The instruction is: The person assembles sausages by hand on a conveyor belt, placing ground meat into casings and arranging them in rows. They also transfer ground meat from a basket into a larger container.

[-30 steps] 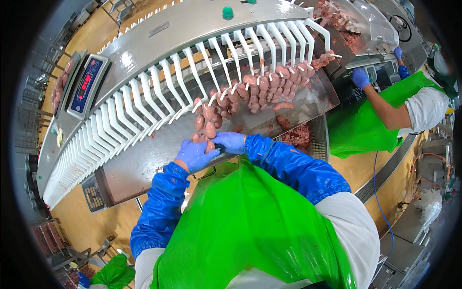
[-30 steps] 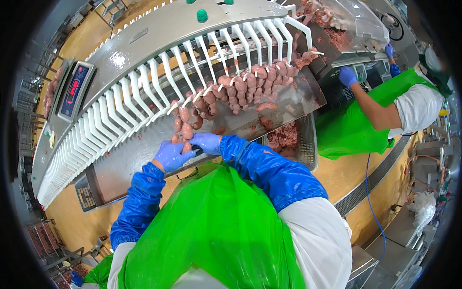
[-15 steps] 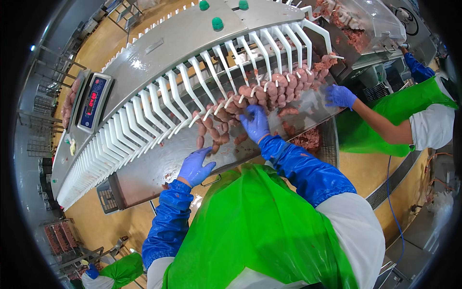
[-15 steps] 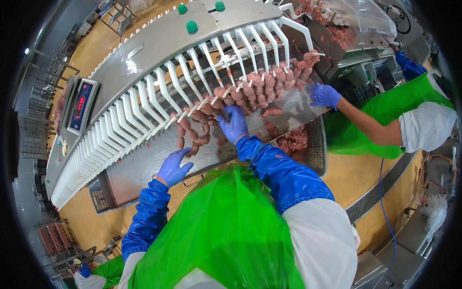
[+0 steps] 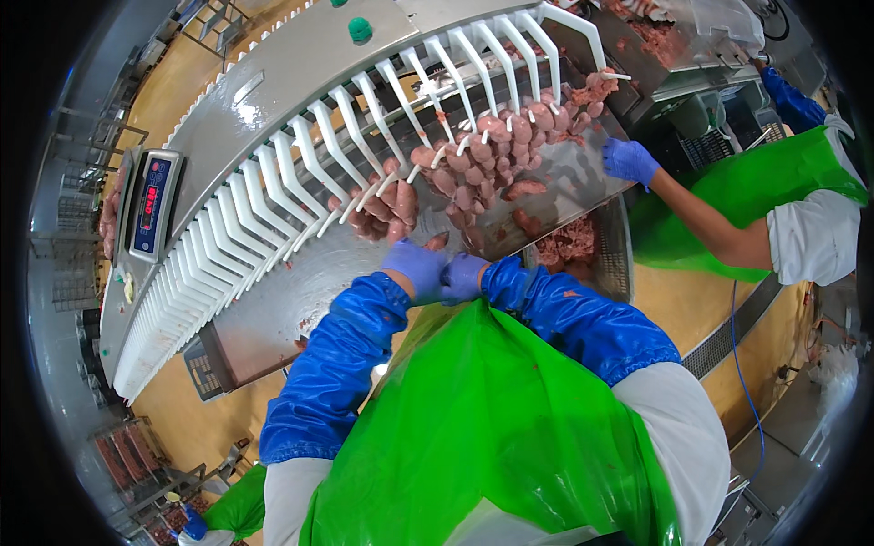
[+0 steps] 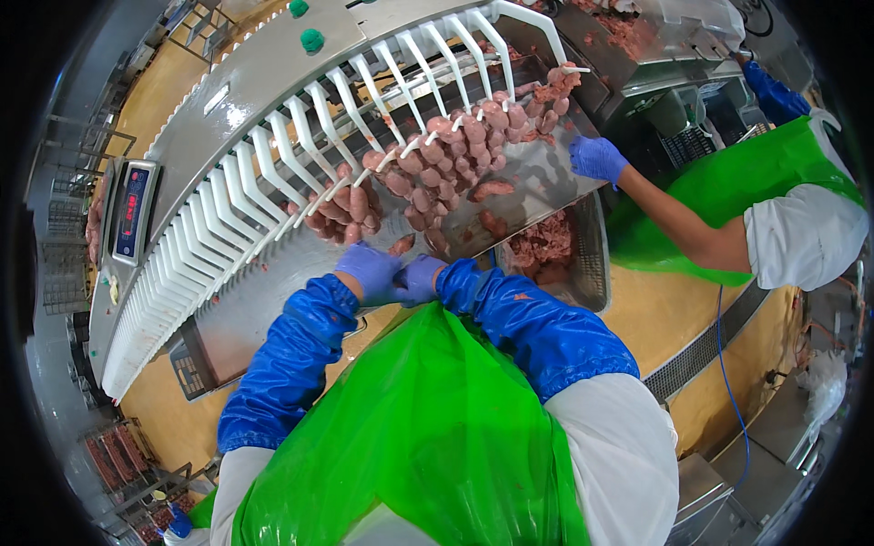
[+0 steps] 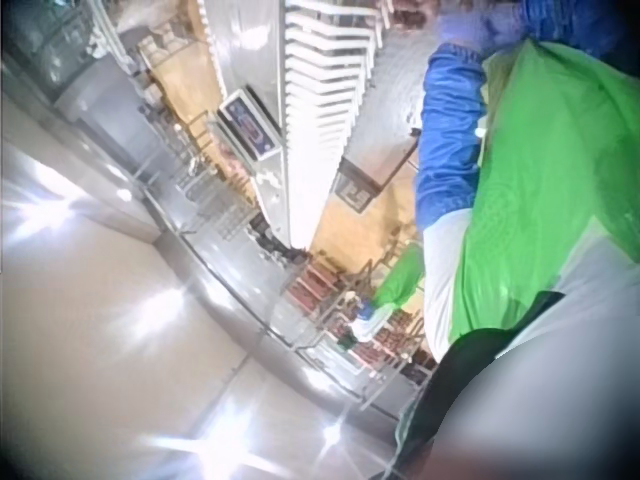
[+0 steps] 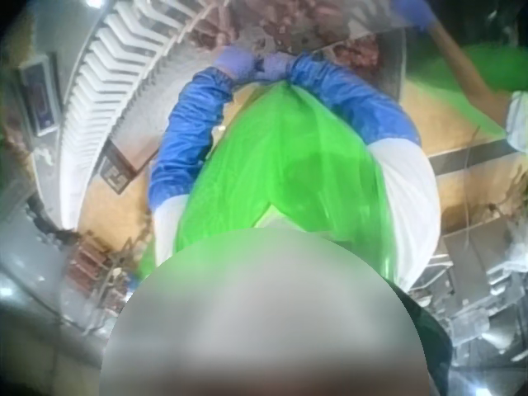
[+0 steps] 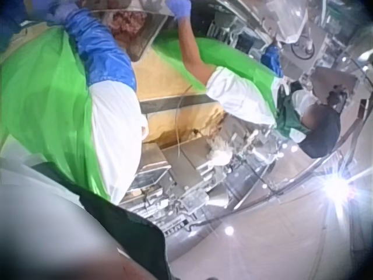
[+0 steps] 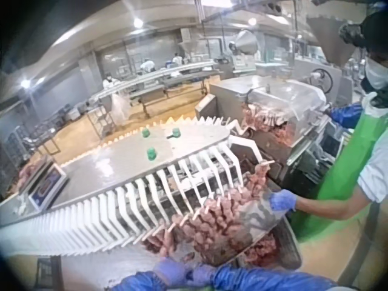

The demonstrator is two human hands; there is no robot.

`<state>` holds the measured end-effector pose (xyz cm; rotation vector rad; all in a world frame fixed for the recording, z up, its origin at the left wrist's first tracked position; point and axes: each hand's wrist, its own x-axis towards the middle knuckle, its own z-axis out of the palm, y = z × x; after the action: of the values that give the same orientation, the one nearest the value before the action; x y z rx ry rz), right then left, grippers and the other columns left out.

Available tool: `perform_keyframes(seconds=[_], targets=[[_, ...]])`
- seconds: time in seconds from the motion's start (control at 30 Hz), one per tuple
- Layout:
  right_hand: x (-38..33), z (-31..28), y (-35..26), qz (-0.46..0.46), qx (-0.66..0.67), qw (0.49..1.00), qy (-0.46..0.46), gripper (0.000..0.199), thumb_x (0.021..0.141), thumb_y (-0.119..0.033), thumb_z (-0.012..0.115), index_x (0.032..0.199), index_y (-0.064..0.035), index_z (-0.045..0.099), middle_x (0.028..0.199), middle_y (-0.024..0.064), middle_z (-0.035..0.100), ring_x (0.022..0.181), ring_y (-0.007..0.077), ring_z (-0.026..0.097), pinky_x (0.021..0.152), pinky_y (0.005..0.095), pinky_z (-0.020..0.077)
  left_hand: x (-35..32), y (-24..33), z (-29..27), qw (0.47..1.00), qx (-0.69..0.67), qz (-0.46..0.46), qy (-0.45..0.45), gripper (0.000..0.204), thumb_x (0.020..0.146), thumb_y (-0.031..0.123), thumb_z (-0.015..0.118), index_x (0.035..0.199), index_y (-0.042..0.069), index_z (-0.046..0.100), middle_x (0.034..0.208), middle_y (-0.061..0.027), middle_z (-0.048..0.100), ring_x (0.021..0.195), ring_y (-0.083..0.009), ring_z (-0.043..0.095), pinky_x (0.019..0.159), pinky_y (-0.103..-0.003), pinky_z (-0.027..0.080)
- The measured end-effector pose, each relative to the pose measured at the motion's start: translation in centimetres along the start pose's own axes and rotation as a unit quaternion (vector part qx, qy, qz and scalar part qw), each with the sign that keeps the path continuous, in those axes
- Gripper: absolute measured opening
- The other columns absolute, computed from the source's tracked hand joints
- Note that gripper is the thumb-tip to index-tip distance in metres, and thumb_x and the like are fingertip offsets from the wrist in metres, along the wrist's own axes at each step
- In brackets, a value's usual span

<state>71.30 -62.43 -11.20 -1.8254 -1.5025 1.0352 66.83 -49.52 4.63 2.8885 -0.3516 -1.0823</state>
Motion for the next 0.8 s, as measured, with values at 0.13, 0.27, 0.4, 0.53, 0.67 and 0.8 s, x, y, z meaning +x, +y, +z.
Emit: perform_keyframes(seconds=[0.13,0.27,0.4,0.53,0.67,0.8], targets=[[-3.0,-2.0,1.0,0.043,-0.116,0.989,-0.08,0.033,0.079,-0.036,0.059,0.104,-0.0166,0.068,0.091,0.0158,0.069,0.088,0.037,0.067,0.081,0.0467,0.0521,-3.0,-4.5,1.1,0.996,0.073,-0.014,0.053,0.051,0.081,0.057,0.062,0.095,0.01,0.074,0.086,-0.0128,0.07,0.082,-0.0312,0.068,0.086,-0.043,0.047],[-4.5,-4.0,3.8,0.108,-0.138,0.984,-0.038,0.026,0.08,-0.034,0.058,0.096,-0.0145,0.065,0.09,0.0168,0.068,0.088,0.0376,0.066,0.08,0.0493,0.0508,-4.9,-5.1,-2.0,0.993,0.098,-0.058,0.011,0.051,0.081,0.054,0.065,0.107,0.011,0.07,0.099,-0.0114,0.07,0.099,-0.0305,0.066,0.092,-0.043,0.046],[-3.7,-7.3,3.3,0.089,-0.053,0.994,0.034,0.027,0.084,-0.033,0.057,0.097,-0.0108,0.063,0.089,0.0188,0.067,0.087,0.0395,0.065,0.08,0.046,0.0508,-4.4,-5.6,-0.7,0.995,0.037,-0.092,-0.029,0.062,0.08,0.054,0.068,0.126,0.012,0.059,0.118,-0.0119,0.066,0.113,-0.0304,0.061,0.098,-0.042,0.043],[-4.5,-12.4,-2.5,-0.057,0.13,0.989,0.038,0.03,0.089,-0.029,0.057,0.106,-0.0042,0.062,0.098,0.0149,0.068,0.09,0.0309,0.065,0.083,0.0383,0.0508,-1.9,-4.2,2.8,0.983,-0.024,-0.067,0.167,0.063,0.081,0.049,0.071,0.13,0.011,0.057,0.126,-0.0129,0.062,0.114,-0.0269,0.061,0.096,-0.042,0.045],[-5.2,-16.0,-8.3,-0.03,0.244,0.969,-0.024,0.03,0.092,-0.017,0.055,0.117,-0.0033,0.059,0.108,0.0087,0.066,0.097,0.0147,0.06,0.085,0.0324,0.0503,1.2,-4.4,3.9,0.85,-0.501,0.08,0.144,0.045,0.084,0.029,0.073,0.122,0.007,0.063,0.107,-0.0082,0.068,0.098,-0.0175,0.063,0.084,-0.035,0.051],[-5.9,-16.7,-7.3,0.042,0.283,0.957,0.054,0.026,0.093,-0.013,0.053,0.118,-0.0063,0.055,0.104,0.0041,0.062,0.088,0.0101,0.056,0.072,0.0286,0.0483,-0.9,-4.7,3.5,0.711,-0.695,0.043,0.104,0.03,0.085,0.02,0.073,0.109,0.002,0.069,0.085,-0.0039,0.069,0.075,-0.0125,0.063,0.07,-0.03,0.052]])
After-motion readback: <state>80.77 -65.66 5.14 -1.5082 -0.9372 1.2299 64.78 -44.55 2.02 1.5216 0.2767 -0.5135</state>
